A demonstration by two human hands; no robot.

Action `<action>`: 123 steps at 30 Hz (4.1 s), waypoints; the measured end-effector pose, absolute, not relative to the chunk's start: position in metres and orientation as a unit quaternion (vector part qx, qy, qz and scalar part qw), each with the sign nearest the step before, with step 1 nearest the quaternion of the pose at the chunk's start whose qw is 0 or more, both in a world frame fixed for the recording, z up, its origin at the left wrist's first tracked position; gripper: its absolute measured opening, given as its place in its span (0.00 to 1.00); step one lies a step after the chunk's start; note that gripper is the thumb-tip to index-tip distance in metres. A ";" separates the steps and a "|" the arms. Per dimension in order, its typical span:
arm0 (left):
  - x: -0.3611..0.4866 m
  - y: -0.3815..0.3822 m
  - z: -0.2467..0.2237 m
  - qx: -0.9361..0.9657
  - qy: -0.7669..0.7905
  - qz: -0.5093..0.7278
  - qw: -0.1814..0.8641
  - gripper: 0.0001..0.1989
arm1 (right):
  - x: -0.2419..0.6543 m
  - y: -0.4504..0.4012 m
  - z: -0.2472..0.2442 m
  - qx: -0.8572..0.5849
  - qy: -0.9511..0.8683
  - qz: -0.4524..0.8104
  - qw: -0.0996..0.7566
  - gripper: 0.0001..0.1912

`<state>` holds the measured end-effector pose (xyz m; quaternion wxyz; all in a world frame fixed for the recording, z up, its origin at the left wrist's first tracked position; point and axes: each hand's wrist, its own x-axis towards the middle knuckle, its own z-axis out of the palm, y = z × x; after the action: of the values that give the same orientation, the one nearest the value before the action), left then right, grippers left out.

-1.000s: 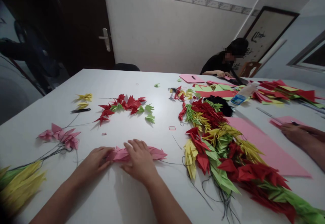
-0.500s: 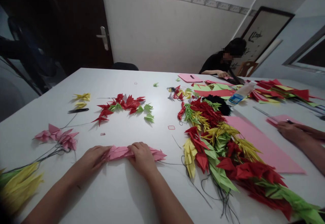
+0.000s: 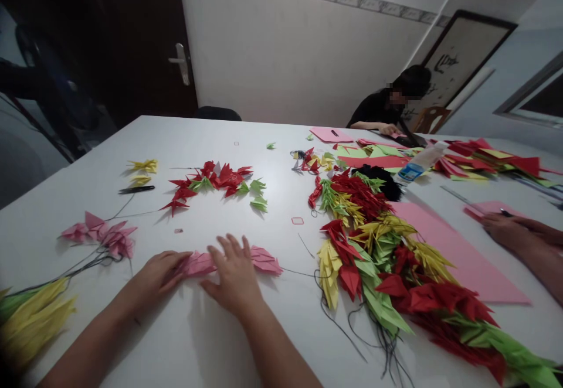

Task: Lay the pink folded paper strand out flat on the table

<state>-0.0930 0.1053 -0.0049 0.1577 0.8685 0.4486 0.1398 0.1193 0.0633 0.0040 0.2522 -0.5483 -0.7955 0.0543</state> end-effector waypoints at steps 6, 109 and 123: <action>-0.096 0.103 0.002 0.865 0.455 0.129 0.166 0.18 | 0.094 0.073 -0.003 -0.543 -0.813 0.084 0.191 0.09; -0.010 0.099 -0.033 0.903 0.353 0.235 0.067 0.18 | 0.181 0.066 -0.016 -0.672 -0.679 0.071 0.287 0.03; -0.003 0.101 -0.038 0.899 0.355 0.224 -0.126 0.22 | 0.230 0.054 0.003 -0.679 -0.654 0.081 0.325 0.16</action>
<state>-0.0033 0.1010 -0.0381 -0.1262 0.8990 0.3547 0.2238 0.2298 0.0537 0.0033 0.3247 -0.6786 -0.6538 0.0814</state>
